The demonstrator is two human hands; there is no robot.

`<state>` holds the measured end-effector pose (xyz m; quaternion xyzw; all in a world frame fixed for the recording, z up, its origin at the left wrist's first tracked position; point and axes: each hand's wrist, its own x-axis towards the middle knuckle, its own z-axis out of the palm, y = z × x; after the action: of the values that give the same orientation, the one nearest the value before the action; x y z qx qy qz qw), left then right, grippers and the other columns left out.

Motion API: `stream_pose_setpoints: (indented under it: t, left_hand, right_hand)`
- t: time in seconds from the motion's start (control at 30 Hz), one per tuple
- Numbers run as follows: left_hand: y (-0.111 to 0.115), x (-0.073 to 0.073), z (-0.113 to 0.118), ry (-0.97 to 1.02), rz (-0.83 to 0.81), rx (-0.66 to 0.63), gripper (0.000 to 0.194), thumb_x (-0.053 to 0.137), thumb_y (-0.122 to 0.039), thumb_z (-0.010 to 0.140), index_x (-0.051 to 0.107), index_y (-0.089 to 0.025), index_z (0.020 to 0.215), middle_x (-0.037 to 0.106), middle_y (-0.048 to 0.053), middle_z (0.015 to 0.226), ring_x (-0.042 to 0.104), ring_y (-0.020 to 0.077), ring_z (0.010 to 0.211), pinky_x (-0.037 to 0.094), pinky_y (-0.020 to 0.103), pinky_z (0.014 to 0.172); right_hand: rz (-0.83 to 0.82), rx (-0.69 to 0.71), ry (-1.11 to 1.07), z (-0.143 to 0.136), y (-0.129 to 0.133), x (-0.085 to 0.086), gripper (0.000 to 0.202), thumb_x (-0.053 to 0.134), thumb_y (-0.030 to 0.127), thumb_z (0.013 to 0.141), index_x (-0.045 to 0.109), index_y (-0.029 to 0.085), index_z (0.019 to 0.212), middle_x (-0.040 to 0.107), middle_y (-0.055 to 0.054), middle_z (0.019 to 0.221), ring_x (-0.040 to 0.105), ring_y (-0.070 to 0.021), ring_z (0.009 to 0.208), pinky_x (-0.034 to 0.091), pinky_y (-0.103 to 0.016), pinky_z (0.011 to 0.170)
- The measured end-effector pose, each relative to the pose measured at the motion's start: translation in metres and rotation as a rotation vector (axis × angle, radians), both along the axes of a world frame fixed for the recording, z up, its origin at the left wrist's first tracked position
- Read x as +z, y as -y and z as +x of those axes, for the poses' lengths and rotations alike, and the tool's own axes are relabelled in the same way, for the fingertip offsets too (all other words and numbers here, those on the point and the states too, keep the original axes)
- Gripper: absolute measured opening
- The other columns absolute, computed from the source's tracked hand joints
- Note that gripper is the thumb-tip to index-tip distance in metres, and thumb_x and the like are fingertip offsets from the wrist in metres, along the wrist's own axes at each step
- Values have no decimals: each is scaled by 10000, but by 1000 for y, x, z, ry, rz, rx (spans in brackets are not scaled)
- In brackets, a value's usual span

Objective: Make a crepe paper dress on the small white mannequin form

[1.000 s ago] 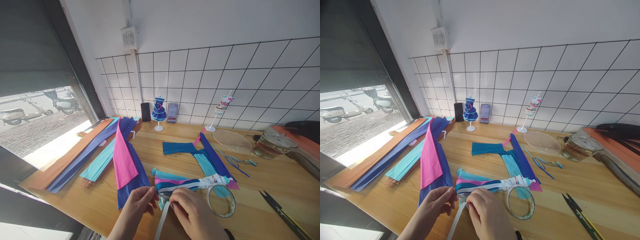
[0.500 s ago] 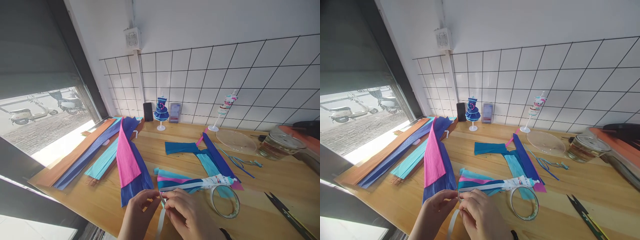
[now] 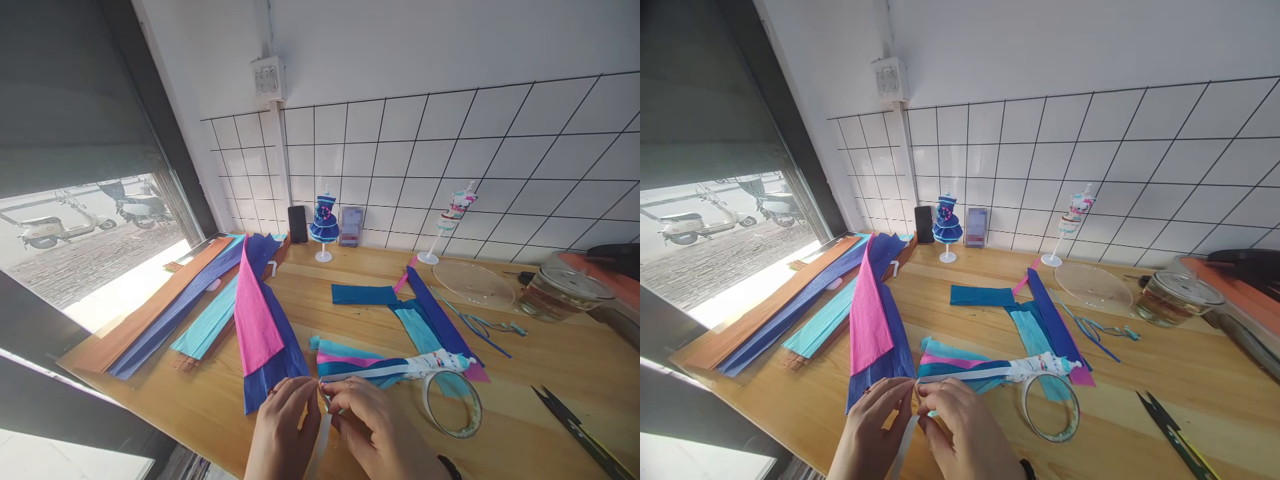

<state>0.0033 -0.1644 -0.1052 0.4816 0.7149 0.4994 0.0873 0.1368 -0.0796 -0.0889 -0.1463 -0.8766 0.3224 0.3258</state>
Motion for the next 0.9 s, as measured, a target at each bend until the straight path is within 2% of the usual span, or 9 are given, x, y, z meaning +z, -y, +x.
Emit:
stream_pose_setpoints:
  t: [0.07,0.2,0.37,0.5,0.67,0.9]
  left_hand:
    - [-2,0,-1,85,-52,22,183,537,-210,766,709,-230,707,718,73,735,627,217,680,486,308,648]
    - [-6,-1,-10,409,-183,29,172,570,-283,730,707,-189,685,671,46,601,610,194,580,492,281,560]
    - [-9,3,-16,668,-196,-63,208,606,-330,699,690,-145,655,623,21,531,551,138,491,456,247,507]
    - [-8,6,-17,753,-199,-96,243,629,-363,686,686,-130,645,617,24,538,539,129,506,444,244,527]
    - [-7,3,-18,832,-169,-119,270,641,-395,703,690,-132,665,634,28,564,552,132,537,448,248,565]
    - [-8,-5,-20,902,-122,-106,275,678,-418,695,691,-144,694,675,27,590,571,126,567,459,229,606]
  right_hand:
    - [-7,-17,40,5,-1,1,206,510,39,796,560,232,849,687,-23,970,635,-140,952,522,-228,823]
    - [-44,-60,104,15,-4,2,147,511,104,842,548,246,846,678,-14,981,639,-146,925,530,-233,799]
    - [-117,-116,121,26,-12,2,103,469,231,896,546,246,830,672,-20,956,647,-145,846,550,-207,697]
    - [-127,-169,121,36,-20,2,131,447,266,907,549,246,828,674,-8,893,642,-130,756,539,-193,670]
    - [-147,-230,123,58,-32,-3,130,447,290,910,541,255,827,673,-3,906,639,-124,788,518,-162,618]
    - [-155,-422,142,94,-49,-9,171,487,377,874,602,253,848,685,-14,817,634,-143,682,526,-187,577]
